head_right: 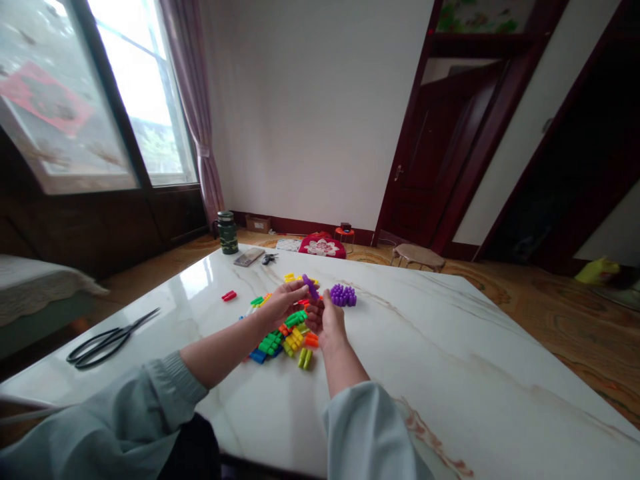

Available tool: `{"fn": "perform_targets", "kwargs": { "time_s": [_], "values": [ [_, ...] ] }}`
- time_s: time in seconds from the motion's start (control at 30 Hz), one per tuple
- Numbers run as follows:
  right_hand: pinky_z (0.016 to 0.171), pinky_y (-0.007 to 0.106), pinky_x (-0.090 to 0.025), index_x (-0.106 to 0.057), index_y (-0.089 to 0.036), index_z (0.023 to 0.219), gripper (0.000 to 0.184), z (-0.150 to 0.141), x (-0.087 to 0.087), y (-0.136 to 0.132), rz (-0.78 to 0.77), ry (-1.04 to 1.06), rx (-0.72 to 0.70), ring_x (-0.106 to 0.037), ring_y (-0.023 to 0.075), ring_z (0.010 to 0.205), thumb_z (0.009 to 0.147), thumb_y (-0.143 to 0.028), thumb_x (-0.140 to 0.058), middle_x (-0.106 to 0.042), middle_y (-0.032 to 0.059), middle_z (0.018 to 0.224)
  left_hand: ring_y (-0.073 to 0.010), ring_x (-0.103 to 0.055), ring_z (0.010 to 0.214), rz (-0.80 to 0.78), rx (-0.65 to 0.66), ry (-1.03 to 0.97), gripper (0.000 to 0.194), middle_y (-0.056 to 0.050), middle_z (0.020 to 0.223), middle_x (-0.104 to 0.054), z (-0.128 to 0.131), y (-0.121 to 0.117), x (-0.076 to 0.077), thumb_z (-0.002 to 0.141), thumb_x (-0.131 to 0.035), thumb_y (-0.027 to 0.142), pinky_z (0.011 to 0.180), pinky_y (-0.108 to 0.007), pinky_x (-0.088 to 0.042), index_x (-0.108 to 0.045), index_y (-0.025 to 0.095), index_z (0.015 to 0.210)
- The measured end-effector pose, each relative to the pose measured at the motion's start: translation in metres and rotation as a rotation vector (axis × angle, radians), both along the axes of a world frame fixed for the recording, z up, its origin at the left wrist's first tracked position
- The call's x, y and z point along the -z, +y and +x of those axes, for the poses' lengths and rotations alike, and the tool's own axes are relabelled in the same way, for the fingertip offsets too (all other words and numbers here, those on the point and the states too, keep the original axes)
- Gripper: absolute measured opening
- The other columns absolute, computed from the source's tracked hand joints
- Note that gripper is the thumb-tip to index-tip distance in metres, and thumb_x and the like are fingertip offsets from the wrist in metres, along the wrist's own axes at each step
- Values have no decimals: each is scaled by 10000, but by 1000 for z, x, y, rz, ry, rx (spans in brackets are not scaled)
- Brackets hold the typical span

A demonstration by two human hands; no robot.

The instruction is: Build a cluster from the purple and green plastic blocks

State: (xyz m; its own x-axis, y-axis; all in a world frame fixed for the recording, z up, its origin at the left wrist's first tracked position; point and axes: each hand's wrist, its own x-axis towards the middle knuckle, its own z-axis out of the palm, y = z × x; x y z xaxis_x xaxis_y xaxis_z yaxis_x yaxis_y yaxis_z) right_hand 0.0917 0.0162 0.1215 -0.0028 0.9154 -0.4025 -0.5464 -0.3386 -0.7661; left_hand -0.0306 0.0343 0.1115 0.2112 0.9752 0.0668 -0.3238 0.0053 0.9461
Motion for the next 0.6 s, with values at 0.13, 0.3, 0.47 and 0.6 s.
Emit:
{"fn": "perform_targets", "kwargs": {
  "time_s": [0.13,0.3,0.47,0.6],
  "values": [
    [348,182,-447,-623,-108,707,511,2,3,2,-14,22,-87,-512,82,349,951,-519,-443,-608,21,495,-103,-612,713,-23,-41,-24,429,-62,846,-702,2,2,2,677,-790,440,589,-168,-400,-725,159,995],
    [342,152,-419,-632,-123,722,379,0,5,2,51,-2,-105,-488,57,348,895,-457,-589,-594,-16,504,-99,-588,658,-6,-28,-41,482,-38,817,-678,4,0,2,595,-847,416,605,-200,-418,-696,152,969],
    [307,135,-346,-602,-131,666,308,-1,2,-1,52,-10,-97,-423,38,323,840,-377,-667,-550,-37,459,-102,-584,666,30,-64,16,466,-25,808,-675,4,-3,0,637,-803,466,594,-195,-391,-694,168,978],
    [287,141,-273,-583,-148,626,280,-6,3,-1,110,-79,39,-352,30,308,758,-353,-718,-511,-55,425,-144,-633,724,15,-163,129,385,-30,760,-679,6,-6,1,655,-779,480,579,-197,-366,-696,161,855]
  ]
}}
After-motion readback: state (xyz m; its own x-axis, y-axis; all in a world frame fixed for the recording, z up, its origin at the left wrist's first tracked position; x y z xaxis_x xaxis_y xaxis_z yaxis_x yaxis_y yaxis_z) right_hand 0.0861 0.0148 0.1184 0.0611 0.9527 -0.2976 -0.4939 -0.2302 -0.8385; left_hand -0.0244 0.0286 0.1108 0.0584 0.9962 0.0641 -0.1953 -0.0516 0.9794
